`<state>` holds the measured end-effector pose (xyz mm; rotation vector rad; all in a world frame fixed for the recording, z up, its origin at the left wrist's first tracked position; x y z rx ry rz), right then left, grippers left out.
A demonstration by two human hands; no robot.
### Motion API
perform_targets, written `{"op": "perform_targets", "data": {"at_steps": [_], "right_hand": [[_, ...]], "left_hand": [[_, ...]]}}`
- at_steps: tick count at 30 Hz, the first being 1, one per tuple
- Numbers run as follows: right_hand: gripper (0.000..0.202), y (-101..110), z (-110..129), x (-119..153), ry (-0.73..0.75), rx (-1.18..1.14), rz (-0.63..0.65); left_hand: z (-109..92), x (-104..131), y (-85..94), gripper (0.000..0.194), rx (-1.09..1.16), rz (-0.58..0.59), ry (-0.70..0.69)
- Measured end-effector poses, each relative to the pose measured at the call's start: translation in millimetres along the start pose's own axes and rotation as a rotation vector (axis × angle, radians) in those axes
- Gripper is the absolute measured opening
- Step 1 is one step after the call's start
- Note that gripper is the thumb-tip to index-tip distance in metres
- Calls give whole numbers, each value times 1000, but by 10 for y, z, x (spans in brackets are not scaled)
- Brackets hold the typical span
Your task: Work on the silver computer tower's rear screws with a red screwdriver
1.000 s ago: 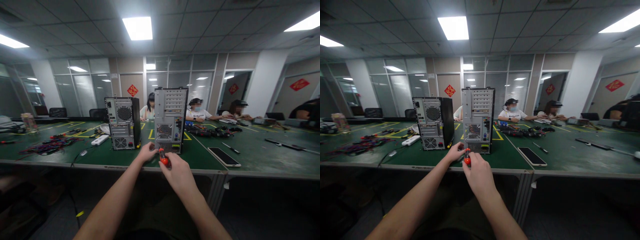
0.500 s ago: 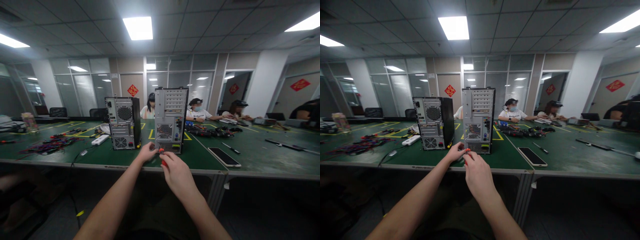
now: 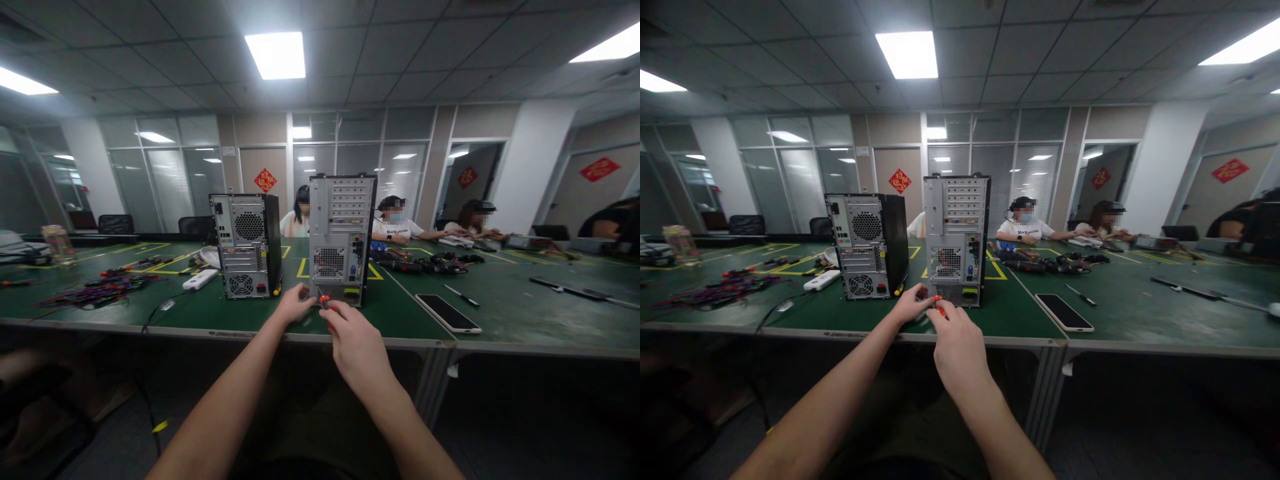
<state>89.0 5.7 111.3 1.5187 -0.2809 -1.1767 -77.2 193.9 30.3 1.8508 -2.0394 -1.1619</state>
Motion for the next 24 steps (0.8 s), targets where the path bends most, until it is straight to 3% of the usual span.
{"op": "perform_targets", "data": {"at_steps": [6, 10, 13, 19, 24], "right_hand": [[13, 1, -118, -18, -150, -100, -25], [19, -14, -153, -34, -201, -110, -15], [17, -9, -101, -29, -132, -86, 7], [36, -36, 44, -10, 49, 24, 39], [15, -17, -105, -44, -144, -108, -19]], "left_hand": [[-32, 20, 19, 28, -12, -9, 11], [-57, 34, 31, 26, -2, -19, 20], [-47, 31, 24, 28, -4, -11, 29], [-32, 14, 11, 27, -11, -7, -3], [-44, 21, 22, 25, -6, -18, 17]]}}
Point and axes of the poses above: each hand's wrist, its own x-axis away from the middle knuckle, its own y-axis out of the back of the hand, z = x × y, the point moved 8 cm from there along -x, towards the middle knuckle, and after that the axes turned 13 degrees about z, right-handed, at the moved point
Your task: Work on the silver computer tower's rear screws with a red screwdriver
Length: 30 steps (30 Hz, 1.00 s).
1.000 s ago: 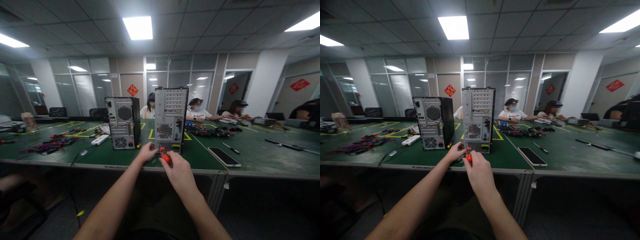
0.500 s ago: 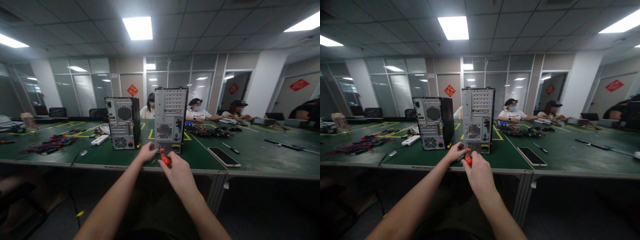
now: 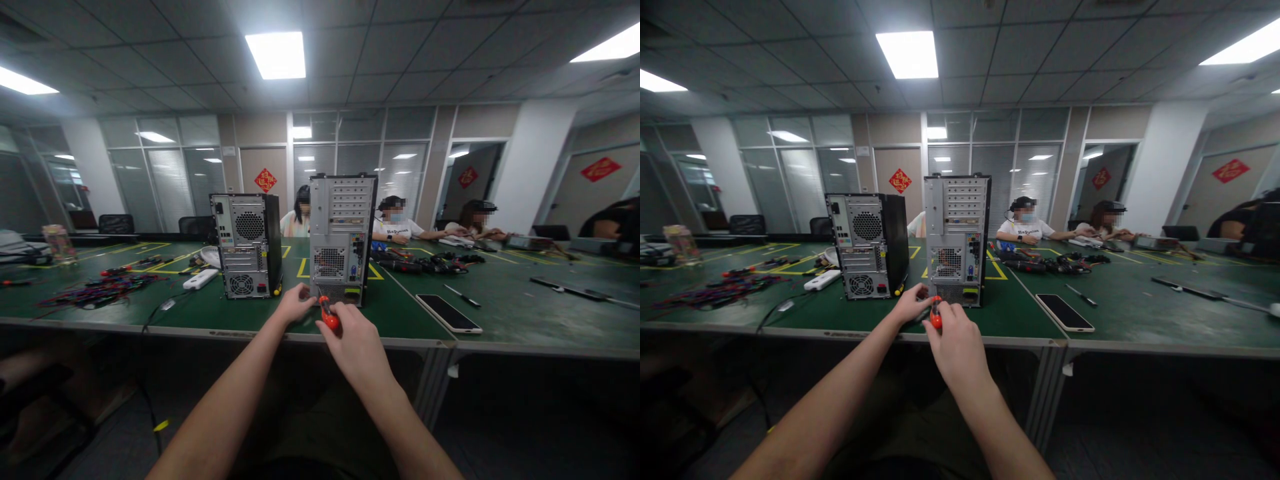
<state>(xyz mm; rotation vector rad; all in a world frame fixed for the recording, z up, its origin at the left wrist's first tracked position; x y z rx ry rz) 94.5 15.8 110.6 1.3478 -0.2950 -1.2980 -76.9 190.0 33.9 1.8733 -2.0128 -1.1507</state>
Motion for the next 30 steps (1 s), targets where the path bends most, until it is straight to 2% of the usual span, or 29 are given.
{"op": "perform_targets", "data": {"at_steps": [2, 4, 6, 10, 12, 17, 20, 23, 27, 30], "right_hand": [[19, 17, -66, -9, -76, -13, -23], [20, 26, -76, -6, -77, 1, -26], [16, 22, -32, 7, -16, 47, -8], [31, -21, 106, 53, 138, 173, 42], [33, -31, 124, 58, 152, 173, 44], [14, -3, -32, 13, -14, 29, -24], [17, 18, -88, 5, -60, 14, -60], [15, 9, -30, 14, 8, 59, -23], [31, -22, 114, 45, 152, 168, 37], [28, -16, 90, 36, 128, 112, 19]], "left_hand": [[-14, 4, 3, 25, 8, 2, -1], [-18, 6, 2, 26, 11, 7, 2], [-11, 5, 0, 27, 10, 11, 9], [-15, 5, -3, 25, 11, 14, 0], [-20, 8, 1, 25, 7, 11, -1], [-23, 18, 15, 26, -1, 3, 4], [-22, 18, 15, 25, 6, 5, -2], [-26, 16, 11, 25, 12, 7, -1], [-27, 13, 7, 25, 16, 4, 7], [-23, 8, 1, 25, 9, 3, -4]]}}
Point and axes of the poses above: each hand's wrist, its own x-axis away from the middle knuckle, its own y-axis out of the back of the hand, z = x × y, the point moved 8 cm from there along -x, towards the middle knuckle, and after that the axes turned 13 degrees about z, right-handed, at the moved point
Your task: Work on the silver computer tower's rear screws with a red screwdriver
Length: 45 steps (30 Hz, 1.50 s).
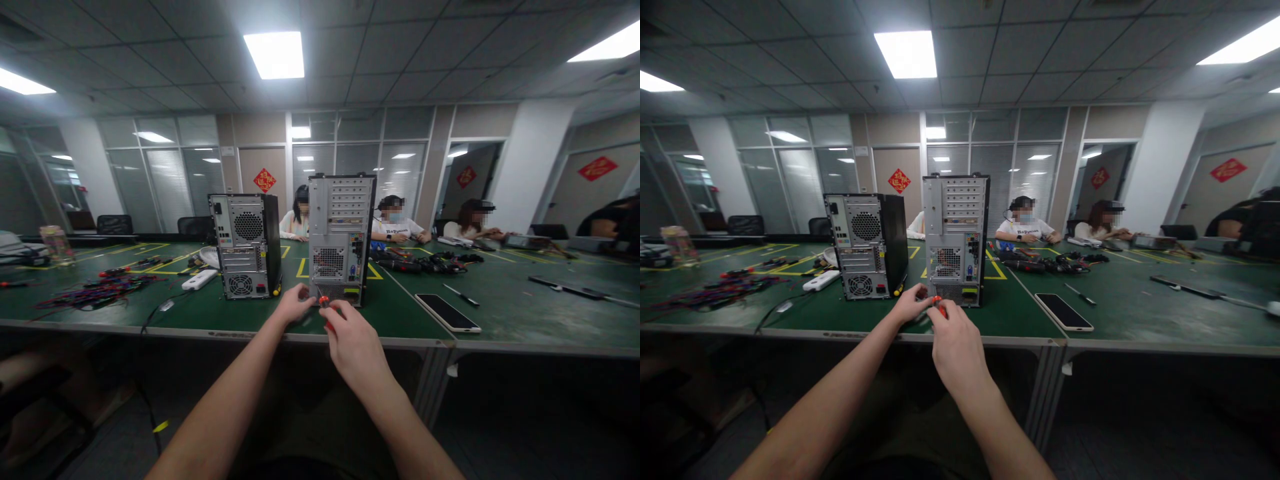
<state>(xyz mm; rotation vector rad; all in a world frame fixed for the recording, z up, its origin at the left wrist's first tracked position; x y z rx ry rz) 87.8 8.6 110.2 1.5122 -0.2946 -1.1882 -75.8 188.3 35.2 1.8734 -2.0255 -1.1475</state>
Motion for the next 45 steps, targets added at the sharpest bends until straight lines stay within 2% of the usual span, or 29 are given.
{"op": "perform_targets", "data": {"at_steps": [3, 6, 12, 20, 28, 31, 34, 36, 41, 45], "right_hand": [[16, 12, -133, -6, -122, -99, -63], [18, 21, -200, -5, -172, -121, -99], [28, 40, -71, 3, -48, -72, -40], [41, -6, 0, 45, 29, -73, 28], [26, -18, -136, -8, -173, -155, 15], [28, -7, -78, -5, -81, -116, 6], [39, -26, 2, 15, 32, -33, 37], [41, -33, 16, 25, 48, -17, 50], [25, -21, -83, -1, -98, -132, 45], [27, -22, -151, -18, -174, -143, 31]], "left_hand": [[22, -10, -6, 26, -3, 3, -9], [45, -20, -15, 26, -6, 13, -7], [30, -10, -1, 26, -6, 0, -1], [1, -3, 5, 25, -13, 13, -5], [11, -5, 3, 25, -14, -11, -3], [28, -15, -4, 25, 1, -6, -1], [27, -22, -10, 23, 5, 6, -8], [21, -21, -9, 23, 0, 9, -8], [12, -9, -2, 24, -5, 1, -12], [33, -11, -5, 27, -7, 0, -6]]}}
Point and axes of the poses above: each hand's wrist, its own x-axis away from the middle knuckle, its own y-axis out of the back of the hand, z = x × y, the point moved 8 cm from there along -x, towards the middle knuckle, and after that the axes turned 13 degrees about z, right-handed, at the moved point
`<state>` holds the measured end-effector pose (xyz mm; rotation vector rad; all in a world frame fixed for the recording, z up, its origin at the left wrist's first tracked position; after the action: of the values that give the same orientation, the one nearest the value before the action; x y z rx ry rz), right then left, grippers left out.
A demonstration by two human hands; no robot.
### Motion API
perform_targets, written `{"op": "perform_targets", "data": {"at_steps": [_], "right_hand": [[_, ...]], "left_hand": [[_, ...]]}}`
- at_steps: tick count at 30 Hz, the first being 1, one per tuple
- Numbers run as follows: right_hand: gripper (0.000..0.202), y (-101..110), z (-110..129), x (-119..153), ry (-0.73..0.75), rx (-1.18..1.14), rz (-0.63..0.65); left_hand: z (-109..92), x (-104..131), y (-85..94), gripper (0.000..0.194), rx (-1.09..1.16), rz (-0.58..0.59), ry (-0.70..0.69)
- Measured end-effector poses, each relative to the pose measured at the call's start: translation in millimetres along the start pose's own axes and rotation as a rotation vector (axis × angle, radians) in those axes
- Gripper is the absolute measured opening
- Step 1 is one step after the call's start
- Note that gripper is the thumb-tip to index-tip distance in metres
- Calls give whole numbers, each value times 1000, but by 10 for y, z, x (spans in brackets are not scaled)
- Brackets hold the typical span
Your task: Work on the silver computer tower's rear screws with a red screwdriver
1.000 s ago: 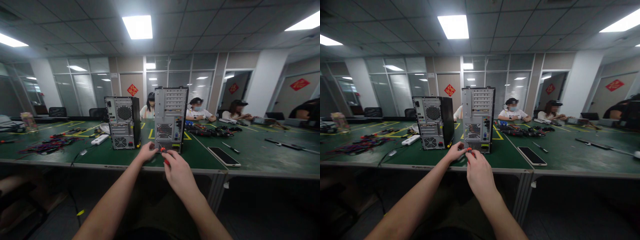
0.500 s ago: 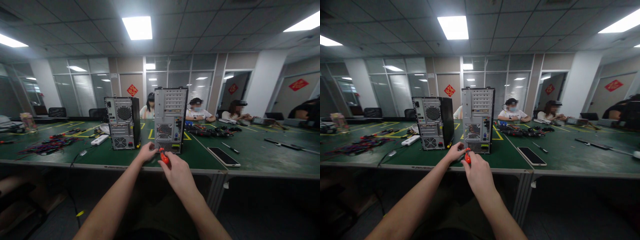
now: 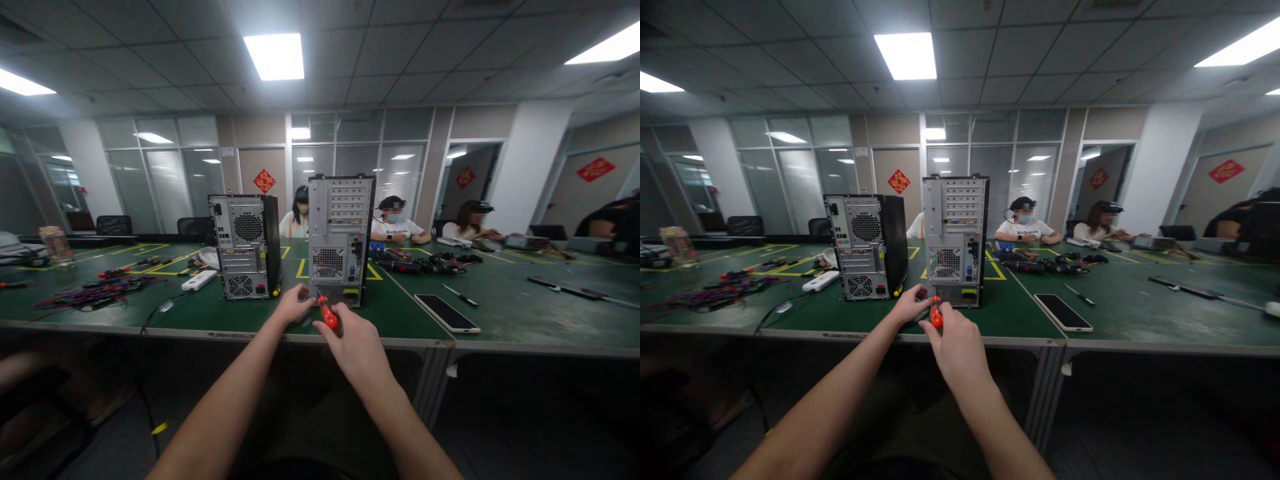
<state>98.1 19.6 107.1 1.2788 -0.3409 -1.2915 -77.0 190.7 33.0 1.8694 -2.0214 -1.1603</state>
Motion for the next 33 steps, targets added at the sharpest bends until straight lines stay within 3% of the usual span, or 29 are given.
{"op": "perform_targets", "data": {"at_steps": [7, 15, 18, 29, 33], "right_hand": [[40, -33, 125, 59, 176, 138, 11], [27, 24, -18, -8, 25, -21, -92], [29, 36, -24, -11, 49, -50, -120], [48, -54, 84, 58, 224, -24, 1], [41, -46, 78, 40, 166, -72, 33]], "left_hand": [[-9, -8, -5, 26, 13, 9, -16], [-11, -6, -1, 29, 1, 7, -9], [-12, -6, 3, 28, -9, -3, -20], [11, -19, -4, 27, -5, 4, -33], [-19, -5, 5, 27, -7, 5, -30]]}}
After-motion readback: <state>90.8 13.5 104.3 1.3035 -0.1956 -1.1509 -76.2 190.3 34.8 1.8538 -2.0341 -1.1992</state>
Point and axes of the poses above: each hand's wrist, its own x-axis away from the middle knuckle, its own y-axis out of the back of the hand, z = x × y, the point moved 8 cm from there along -x, towards the middle knuckle, and after that the axes turned 13 degrees about z, right-handed, at the moved point
